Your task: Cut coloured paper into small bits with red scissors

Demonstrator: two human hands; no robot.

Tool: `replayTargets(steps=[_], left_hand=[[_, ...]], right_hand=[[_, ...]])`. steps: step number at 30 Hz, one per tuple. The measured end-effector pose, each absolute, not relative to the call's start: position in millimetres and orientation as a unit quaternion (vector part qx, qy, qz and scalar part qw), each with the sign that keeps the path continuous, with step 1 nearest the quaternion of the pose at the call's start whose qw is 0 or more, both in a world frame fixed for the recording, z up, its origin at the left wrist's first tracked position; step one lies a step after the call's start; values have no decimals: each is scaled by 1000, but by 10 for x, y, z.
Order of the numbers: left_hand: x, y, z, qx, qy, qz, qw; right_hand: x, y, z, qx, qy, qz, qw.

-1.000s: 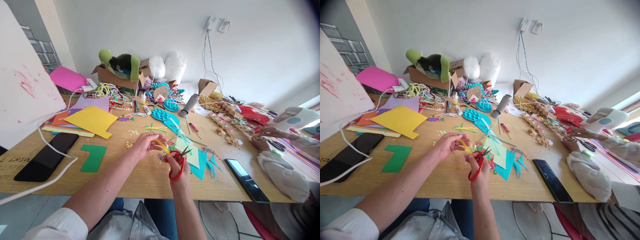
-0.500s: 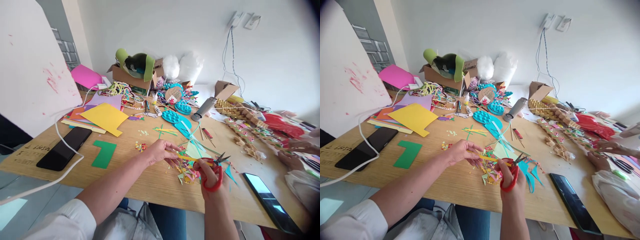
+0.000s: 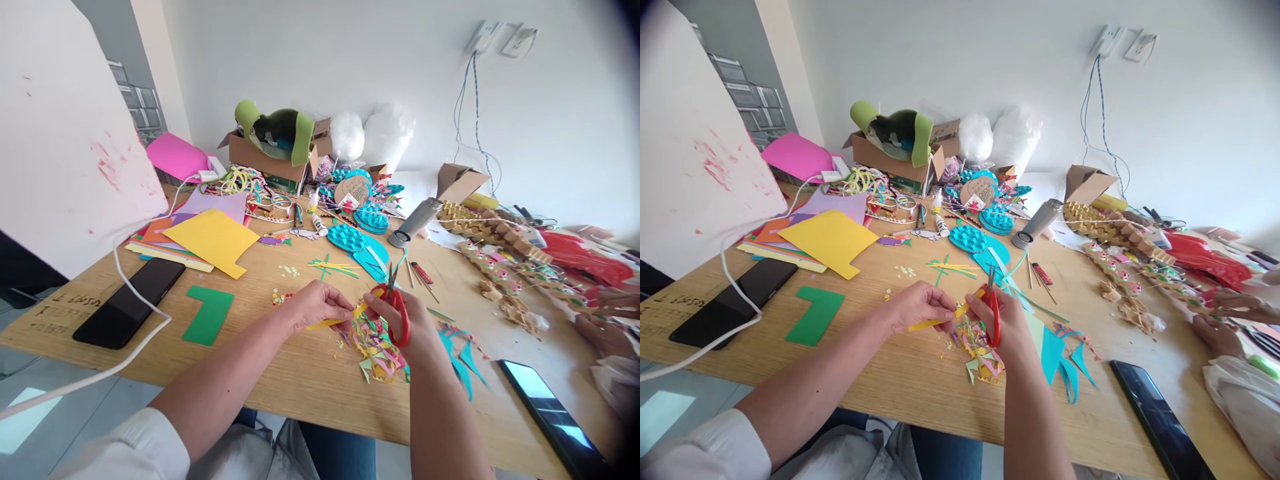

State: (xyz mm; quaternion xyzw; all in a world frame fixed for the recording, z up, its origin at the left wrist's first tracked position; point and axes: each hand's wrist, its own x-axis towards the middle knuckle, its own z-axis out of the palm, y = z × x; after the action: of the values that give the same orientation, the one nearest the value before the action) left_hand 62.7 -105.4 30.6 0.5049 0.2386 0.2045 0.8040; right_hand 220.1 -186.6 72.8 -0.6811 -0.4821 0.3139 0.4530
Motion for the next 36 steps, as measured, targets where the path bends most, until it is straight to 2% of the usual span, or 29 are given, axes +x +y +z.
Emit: replayTargets(steps=[8,15,23,30,36], left_hand=[[616,-988,300,446,284,243,813],[639,-979,257,459,301,233,803],[653,-923,268,461,347,215,788],[602,-847,254,465,349,234,779],[580,-807,349,460,369,253,767]], right_hand=[[2218,-1421,687,-642,-498,333,479],[2190,-1388,405,-625,-488,351,497],[2212,-1365,332,-609,-488,371,504],[2328,-1329,218,-596,-416,334,600],[2208,-1312,320,-551,-447,376,596]])
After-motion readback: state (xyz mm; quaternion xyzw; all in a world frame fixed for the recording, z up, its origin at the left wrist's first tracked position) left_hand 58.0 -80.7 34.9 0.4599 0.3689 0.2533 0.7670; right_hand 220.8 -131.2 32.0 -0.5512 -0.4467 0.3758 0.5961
